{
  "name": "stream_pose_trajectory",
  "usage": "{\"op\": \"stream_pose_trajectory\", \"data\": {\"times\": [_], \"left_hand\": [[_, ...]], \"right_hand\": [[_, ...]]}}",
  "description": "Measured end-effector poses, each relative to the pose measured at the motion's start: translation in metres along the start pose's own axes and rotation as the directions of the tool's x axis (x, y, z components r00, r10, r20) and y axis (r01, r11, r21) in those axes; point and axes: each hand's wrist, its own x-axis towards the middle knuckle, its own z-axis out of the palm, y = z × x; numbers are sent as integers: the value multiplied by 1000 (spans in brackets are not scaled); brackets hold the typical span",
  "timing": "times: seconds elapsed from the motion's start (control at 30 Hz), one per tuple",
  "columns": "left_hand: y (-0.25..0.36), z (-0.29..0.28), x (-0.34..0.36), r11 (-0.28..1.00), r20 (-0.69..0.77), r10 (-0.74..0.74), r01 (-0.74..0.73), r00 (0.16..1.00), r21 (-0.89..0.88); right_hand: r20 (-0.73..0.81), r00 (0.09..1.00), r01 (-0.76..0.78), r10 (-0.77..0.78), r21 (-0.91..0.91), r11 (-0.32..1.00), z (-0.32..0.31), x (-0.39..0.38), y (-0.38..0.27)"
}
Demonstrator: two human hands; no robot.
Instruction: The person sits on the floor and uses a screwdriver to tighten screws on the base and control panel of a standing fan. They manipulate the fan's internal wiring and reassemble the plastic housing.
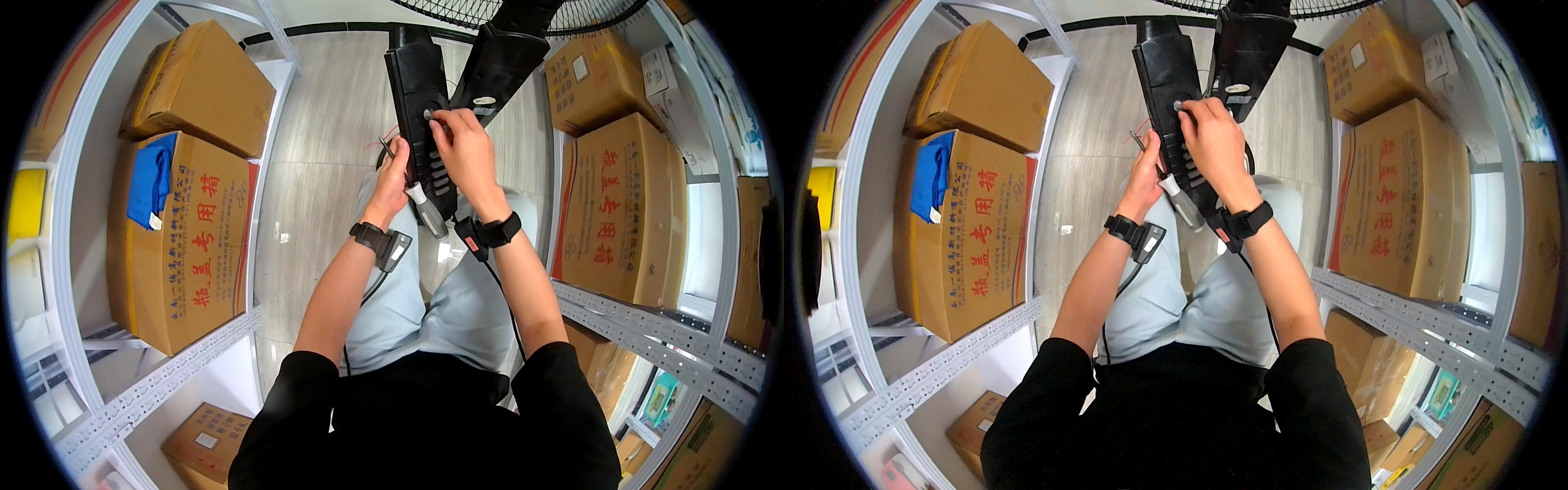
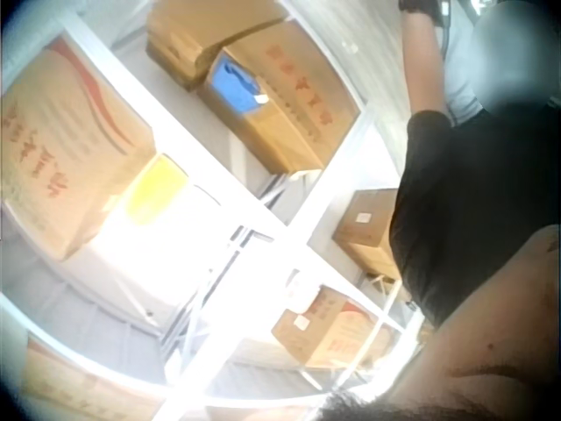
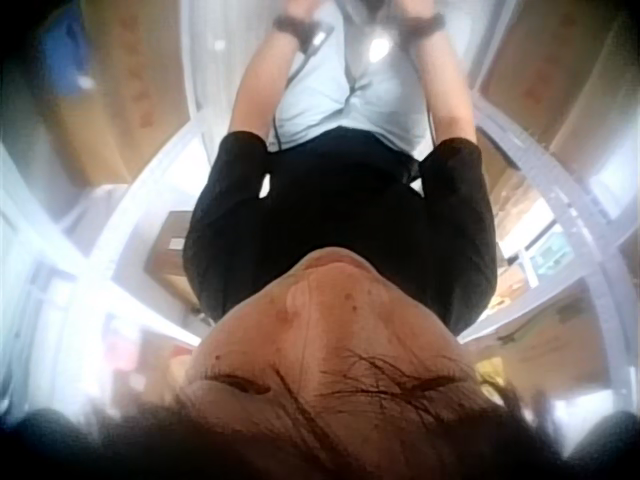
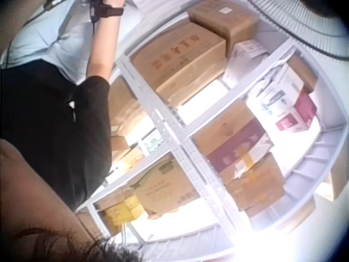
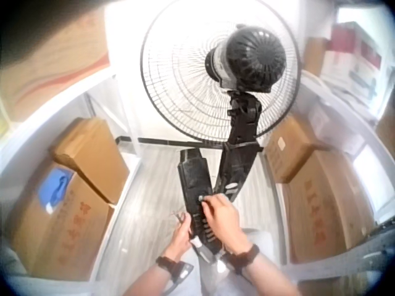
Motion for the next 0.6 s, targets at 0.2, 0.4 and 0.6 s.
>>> {"op": "stream_pose_trajectory", "data": {"times": [0.2,0.4,0.6], "left_hand": [[2,5,-1,1000,21,3,-4,1000,28],[1,8,0,1000,29,1,-1,1000,23],[-1,7,2,997,43,4,-7,999,74]], "right_hand": [[-9,1000,-5,4,-107,994,7,7,4],[38,999,2,4,-156,988,7,11,4],[61,990,-120,128,-116,986,9,10,7]]}}
